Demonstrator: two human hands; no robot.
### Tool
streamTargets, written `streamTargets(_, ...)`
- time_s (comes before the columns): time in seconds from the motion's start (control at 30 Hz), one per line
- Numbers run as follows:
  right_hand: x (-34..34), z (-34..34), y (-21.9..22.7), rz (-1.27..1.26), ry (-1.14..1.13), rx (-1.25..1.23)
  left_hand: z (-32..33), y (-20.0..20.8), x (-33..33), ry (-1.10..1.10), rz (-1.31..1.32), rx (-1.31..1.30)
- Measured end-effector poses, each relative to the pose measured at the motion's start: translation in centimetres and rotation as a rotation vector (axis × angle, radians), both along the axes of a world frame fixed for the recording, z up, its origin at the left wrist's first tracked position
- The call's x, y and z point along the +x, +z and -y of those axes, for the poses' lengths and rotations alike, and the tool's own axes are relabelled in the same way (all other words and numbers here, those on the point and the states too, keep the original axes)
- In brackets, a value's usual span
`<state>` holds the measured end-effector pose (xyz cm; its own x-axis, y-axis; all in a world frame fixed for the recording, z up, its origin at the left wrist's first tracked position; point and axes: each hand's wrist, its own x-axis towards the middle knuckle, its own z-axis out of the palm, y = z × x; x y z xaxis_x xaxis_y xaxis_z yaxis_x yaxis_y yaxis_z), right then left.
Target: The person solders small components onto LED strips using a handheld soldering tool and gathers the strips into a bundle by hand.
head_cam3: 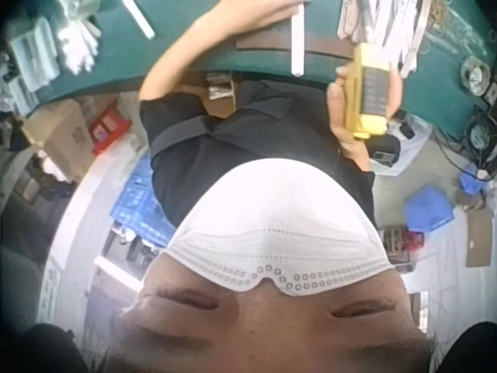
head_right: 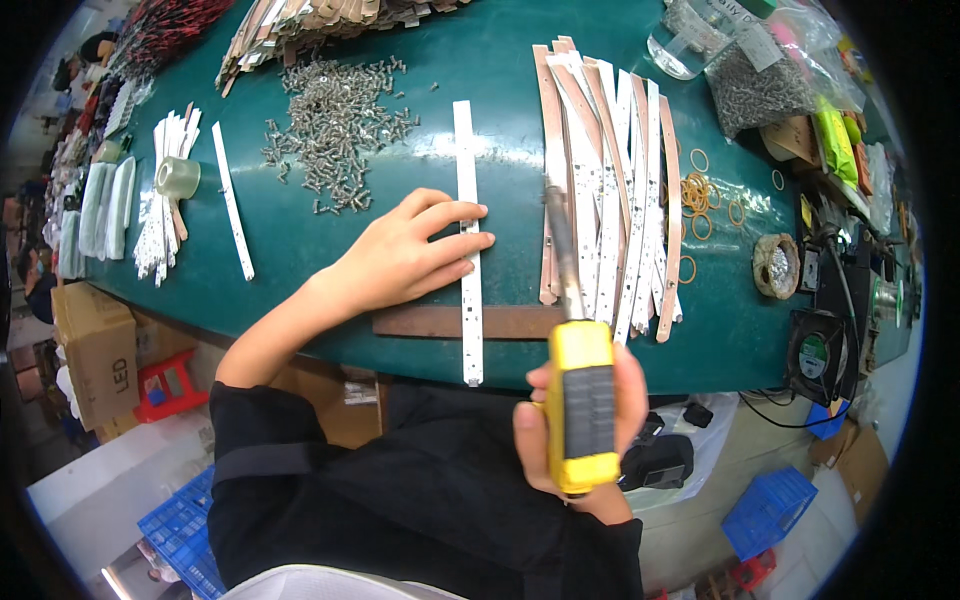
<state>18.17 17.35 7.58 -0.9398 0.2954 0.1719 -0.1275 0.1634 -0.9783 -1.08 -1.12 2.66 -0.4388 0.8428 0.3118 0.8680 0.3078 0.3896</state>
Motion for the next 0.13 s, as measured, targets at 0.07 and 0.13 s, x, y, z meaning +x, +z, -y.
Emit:
streamTargets(0.07, -0.3, -0.8, -0.4, -0.112, -0.041, -0.05, -0.1, 0.2, 0.0, -0.013, 0.041, -0.002)
streamTargets(0.13, -0.4, -1.5, 0.0, -0.112, -0.059, -0.081, 0.0, 0.8, -0.8, -0.015, 0.119, -0.069)
